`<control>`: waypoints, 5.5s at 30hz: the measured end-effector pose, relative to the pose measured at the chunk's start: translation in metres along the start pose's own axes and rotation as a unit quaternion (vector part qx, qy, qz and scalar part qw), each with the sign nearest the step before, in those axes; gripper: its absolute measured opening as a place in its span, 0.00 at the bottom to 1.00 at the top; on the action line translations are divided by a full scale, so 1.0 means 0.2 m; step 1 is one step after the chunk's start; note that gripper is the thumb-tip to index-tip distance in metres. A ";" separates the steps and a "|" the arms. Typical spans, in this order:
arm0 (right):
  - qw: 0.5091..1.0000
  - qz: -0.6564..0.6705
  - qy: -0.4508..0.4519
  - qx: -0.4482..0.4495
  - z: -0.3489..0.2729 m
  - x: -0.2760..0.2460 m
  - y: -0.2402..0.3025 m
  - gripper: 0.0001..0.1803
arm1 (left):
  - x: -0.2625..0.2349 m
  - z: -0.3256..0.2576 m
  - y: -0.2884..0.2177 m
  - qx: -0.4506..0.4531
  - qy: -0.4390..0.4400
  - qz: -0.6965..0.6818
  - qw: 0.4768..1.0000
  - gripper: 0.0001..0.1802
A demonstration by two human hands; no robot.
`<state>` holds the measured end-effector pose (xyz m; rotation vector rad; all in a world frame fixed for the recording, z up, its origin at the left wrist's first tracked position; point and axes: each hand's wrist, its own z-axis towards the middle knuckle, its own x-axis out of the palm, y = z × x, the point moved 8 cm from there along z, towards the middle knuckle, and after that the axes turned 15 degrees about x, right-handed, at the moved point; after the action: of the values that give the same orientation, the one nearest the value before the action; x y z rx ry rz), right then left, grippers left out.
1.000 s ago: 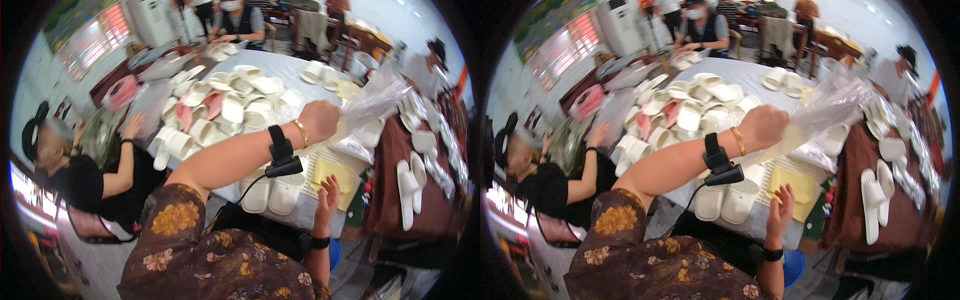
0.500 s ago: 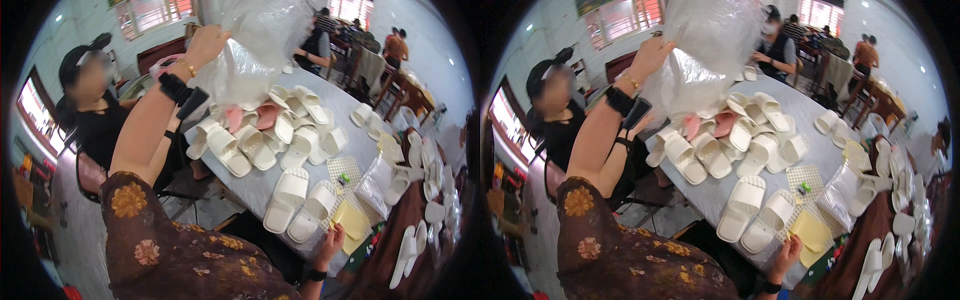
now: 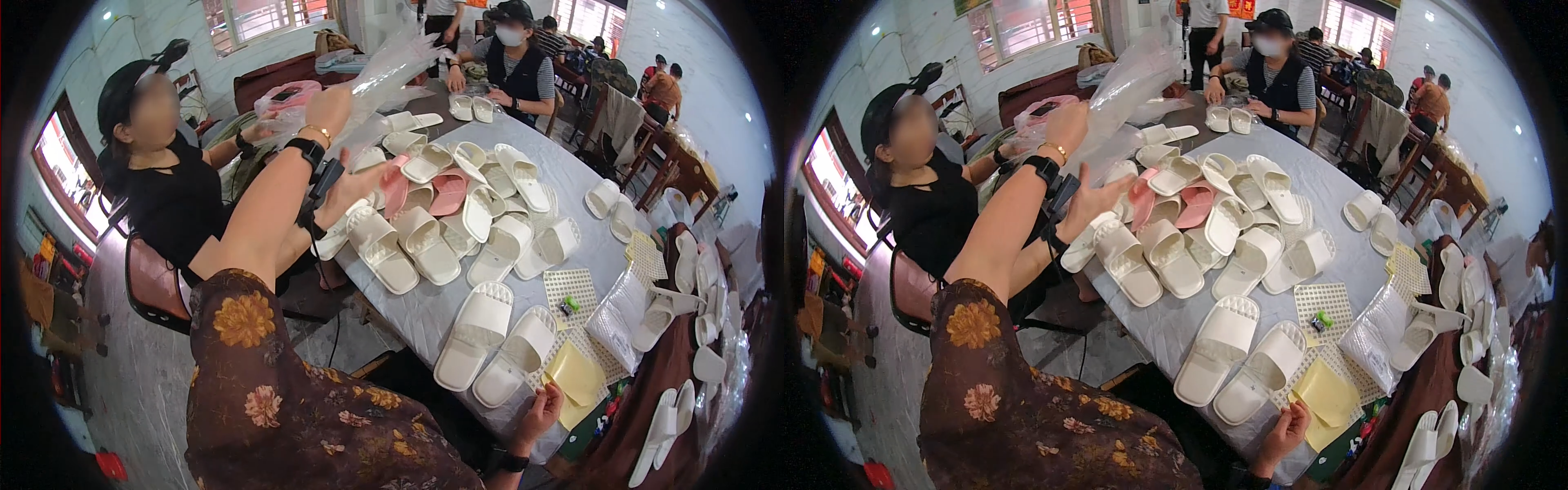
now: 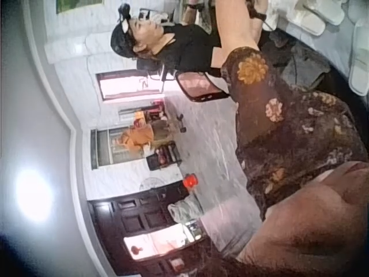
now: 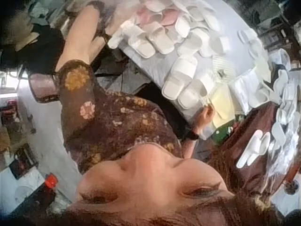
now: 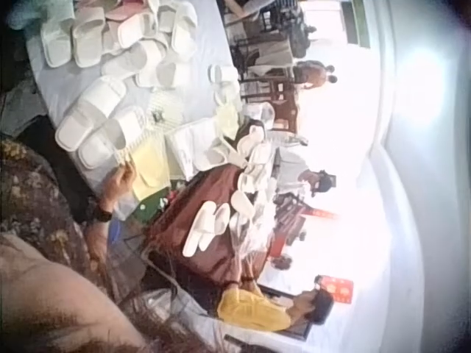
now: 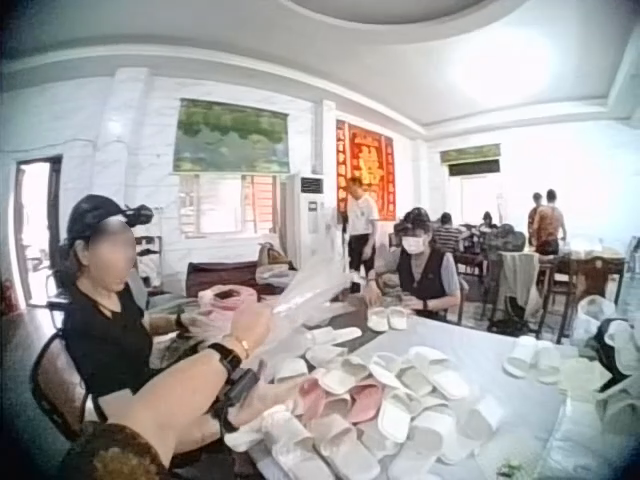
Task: Inspecting, stacking, and packaging white slippers at a manufacturing work table.
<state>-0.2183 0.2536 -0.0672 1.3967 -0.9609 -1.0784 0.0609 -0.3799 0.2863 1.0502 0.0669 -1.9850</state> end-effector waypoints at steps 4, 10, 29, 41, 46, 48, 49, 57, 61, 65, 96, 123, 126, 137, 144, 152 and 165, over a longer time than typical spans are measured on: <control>1.000 0.000 -0.004 -0.021 -0.05 0.01 0.08 0.09 | 0.17 -0.03 -0.02 0.005 0.031 -0.008 0.999 0.11; 0.991 -0.106 -0.025 -0.079 -0.08 0.01 0.18 0.09 | 0.41 -0.05 -0.02 0.041 0.097 0.003 0.994 0.11; 0.999 -0.033 -0.001 0.013 -0.06 0.06 0.23 0.06 | 0.75 -0.13 0.12 0.069 0.237 -0.044 0.968 0.16; 0.997 -0.056 0.057 -0.004 -0.02 0.16 0.23 0.08 | 0.68 -0.14 0.30 0.013 0.260 -0.030 0.965 0.23; 0.997 -0.062 0.042 0.033 -0.02 0.11 0.22 0.08 | 0.20 -0.06 -0.09 0.013 0.033 0.181 0.983 0.40; 0.998 -0.062 0.028 0.013 -0.01 0.13 0.24 0.08 | -0.05 -0.12 -0.45 0.132 -0.123 0.091 0.979 0.39; 0.998 -0.064 0.014 -0.007 -0.02 0.14 0.26 0.08 | -0.14 -0.17 -0.67 0.194 -0.125 -0.017 0.973 0.37; 0.993 -0.107 0.037 -0.044 -0.10 0.28 0.36 0.09 | -0.36 -0.95 -2.05 0.576 -0.002 -0.328 0.749 0.26; 0.996 -0.087 0.030 -0.021 -0.13 0.24 0.31 0.09 | -0.30 -1.04 -2.36 0.645 -0.014 -0.297 0.704 0.21; 0.995 -0.090 0.025 -0.041 -0.16 0.24 0.31 0.09 | -0.21 -0.99 -2.47 0.616 0.009 -0.279 0.737 0.12; 0.933 -0.169 -0.275 -0.161 -0.01 -0.75 0.77 0.09 | -0.03 -0.09 -1.60 0.396 0.032 -0.261 0.880 0.30; 0.859 -0.326 -0.395 -0.010 0.88 -1.92 0.58 0.16 | -0.20 -1.32 -1.82 0.301 0.209 -0.499 0.785 0.24; 0.942 -0.202 -0.268 -0.025 0.66 -1.42 0.80 0.15 | -0.21 -1.41 -1.83 0.285 0.210 -0.526 0.774 0.25; 0.973 -0.203 -0.010 -0.111 -0.04 -0.06 0.79 0.13 | -0.04 -1.07 -1.75 0.176 0.140 -0.353 0.908 0.36; 0.953 -0.258 0.084 -0.137 -0.02 0.50 0.71 0.06 | 0.15 -1.28 -1.32 -0.016 0.059 -0.335 0.940 0.44; 0.917 -0.366 0.049 -0.149 0.40 1.12 0.60 0.06 | 0.47 -1.19 -1.37 -0.043 0.229 -0.328 0.916 0.42; 0.877 -0.471 0.018 -0.092 1.12 1.58 0.61 0.07 | 0.70 -0.80 -1.49 -0.006 0.262 -0.338 0.904 0.43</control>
<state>-0.3500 -0.1216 0.0197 1.7444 -0.0705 -1.7796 -0.0857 -0.2217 -0.0112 1.6901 0.8335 -2.2120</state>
